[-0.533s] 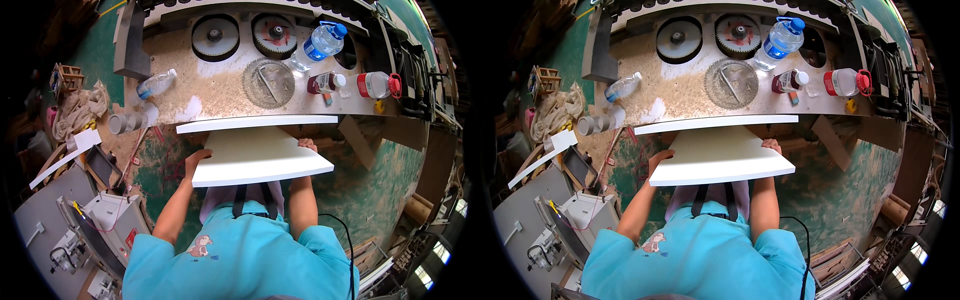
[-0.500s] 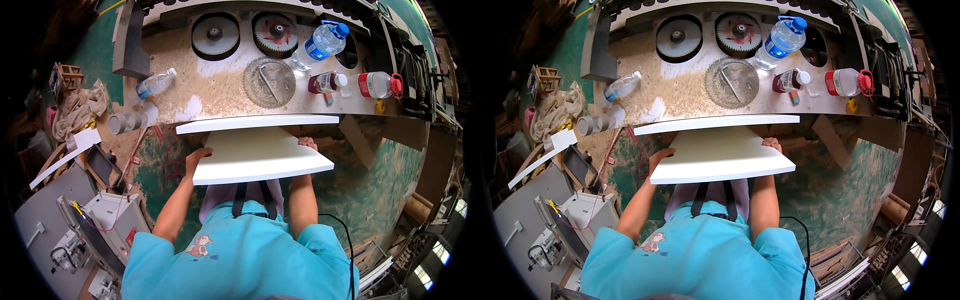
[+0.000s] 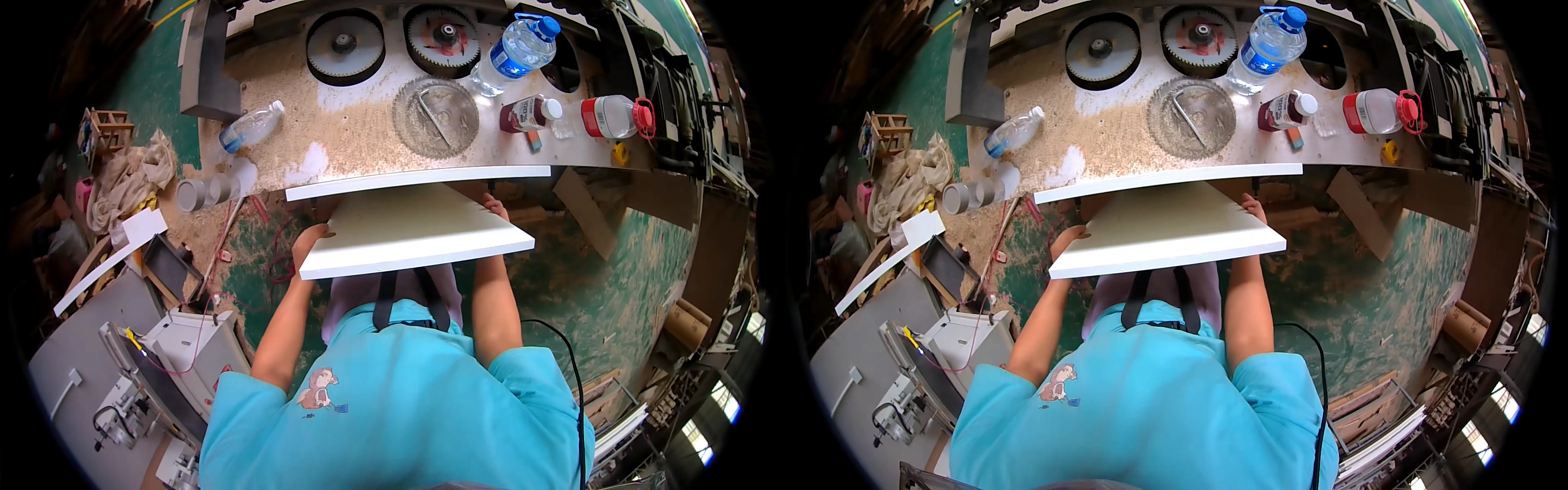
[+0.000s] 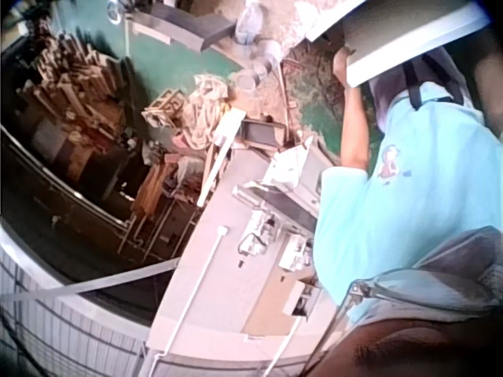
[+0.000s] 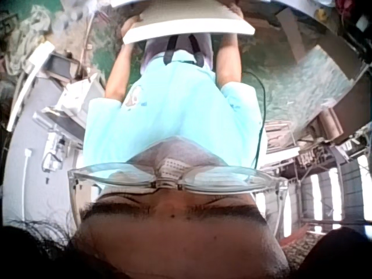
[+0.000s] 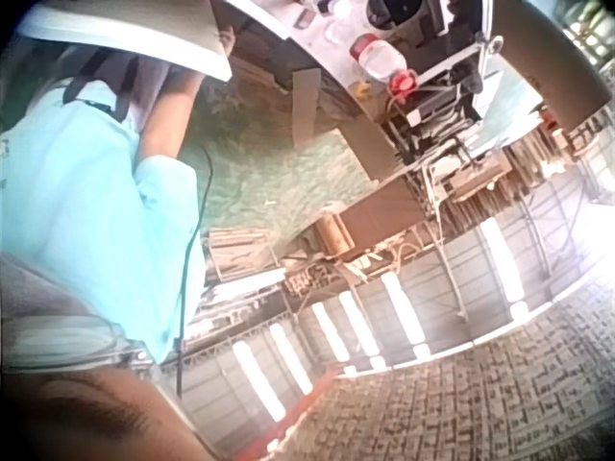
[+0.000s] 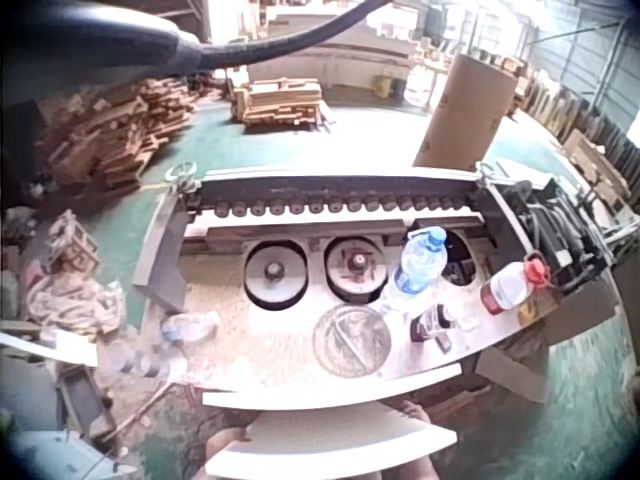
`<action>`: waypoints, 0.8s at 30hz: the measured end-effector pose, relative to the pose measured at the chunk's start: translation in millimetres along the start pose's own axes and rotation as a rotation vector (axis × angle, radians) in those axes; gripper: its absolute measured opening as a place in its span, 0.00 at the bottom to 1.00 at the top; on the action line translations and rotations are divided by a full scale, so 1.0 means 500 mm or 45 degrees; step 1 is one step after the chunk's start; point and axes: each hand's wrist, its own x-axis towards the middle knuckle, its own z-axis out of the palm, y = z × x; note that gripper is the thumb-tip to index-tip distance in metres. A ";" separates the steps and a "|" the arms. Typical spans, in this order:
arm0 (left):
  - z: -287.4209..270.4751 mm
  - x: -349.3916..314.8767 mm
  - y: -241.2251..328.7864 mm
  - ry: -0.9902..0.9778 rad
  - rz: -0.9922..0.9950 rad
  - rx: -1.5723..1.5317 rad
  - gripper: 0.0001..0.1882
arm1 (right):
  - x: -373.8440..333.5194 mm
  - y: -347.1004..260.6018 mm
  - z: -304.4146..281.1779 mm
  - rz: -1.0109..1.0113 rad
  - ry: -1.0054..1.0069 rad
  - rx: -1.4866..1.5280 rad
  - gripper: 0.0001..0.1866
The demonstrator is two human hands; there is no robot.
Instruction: The person applies adhesive from a tube onto a white board, uses an air tool to clean surfaces, and manipulates the board through a finishing machine.
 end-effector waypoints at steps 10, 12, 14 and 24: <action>0.019 -0.016 0.038 0.254 -0.443 -0.063 0.21 | -0.055 -0.103 0.232 0.573 0.524 0.288 0.13; 0.005 0.041 0.092 0.163 -0.459 0.170 0.24 | -0.037 -0.120 0.203 0.482 0.468 -0.017 0.12; -0.011 0.048 0.091 0.145 -0.557 0.217 0.24 | -0.040 -0.139 0.247 0.400 0.289 -0.206 0.15; -0.015 -0.121 0.019 0.188 -0.717 0.291 0.23 | -0.057 -0.160 0.312 0.321 0.292 -0.158 0.33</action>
